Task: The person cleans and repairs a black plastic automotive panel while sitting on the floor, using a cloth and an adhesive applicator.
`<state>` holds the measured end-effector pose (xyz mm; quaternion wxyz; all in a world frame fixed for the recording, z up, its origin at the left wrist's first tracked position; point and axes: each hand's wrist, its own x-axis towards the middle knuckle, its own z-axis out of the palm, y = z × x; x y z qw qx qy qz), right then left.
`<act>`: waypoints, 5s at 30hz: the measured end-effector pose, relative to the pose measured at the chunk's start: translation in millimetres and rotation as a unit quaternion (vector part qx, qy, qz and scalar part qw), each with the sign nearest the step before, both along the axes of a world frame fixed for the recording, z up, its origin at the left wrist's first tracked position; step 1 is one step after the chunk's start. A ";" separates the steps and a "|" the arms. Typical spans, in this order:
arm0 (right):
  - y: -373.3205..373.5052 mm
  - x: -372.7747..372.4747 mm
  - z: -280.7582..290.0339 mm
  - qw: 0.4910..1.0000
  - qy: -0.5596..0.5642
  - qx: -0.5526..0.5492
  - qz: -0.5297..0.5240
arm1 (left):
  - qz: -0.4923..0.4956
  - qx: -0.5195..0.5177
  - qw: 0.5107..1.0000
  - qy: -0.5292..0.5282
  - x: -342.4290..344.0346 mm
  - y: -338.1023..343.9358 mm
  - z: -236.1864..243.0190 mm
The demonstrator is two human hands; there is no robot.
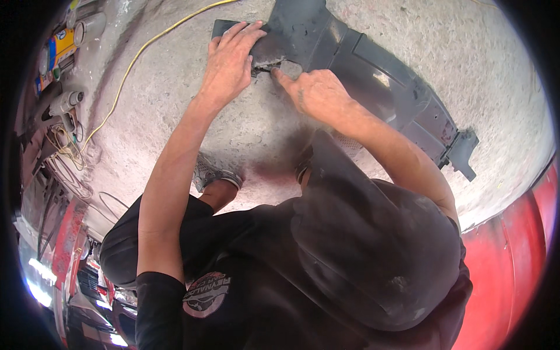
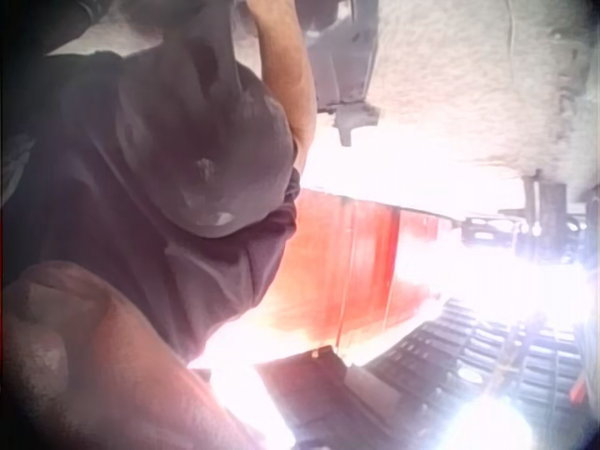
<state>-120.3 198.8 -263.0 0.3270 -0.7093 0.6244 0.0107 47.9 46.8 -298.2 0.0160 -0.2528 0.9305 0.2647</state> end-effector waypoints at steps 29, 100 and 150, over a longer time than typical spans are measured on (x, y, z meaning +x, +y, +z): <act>9.8 3.2 -1.2 1.000 0.030 0.006 0.003 | -0.057 0.020 0.997 -0.044 3.4 -11.2 4.5; -10.9 -8.9 16.0 0.989 -0.066 0.128 -0.019 | 0.289 0.512 0.765 0.263 18.9 -63.5 1.7; -2.7 -1.8 6.2 0.995 0.003 0.100 0.025 | 0.310 0.243 0.889 -0.232 63.9 -134.1 24.3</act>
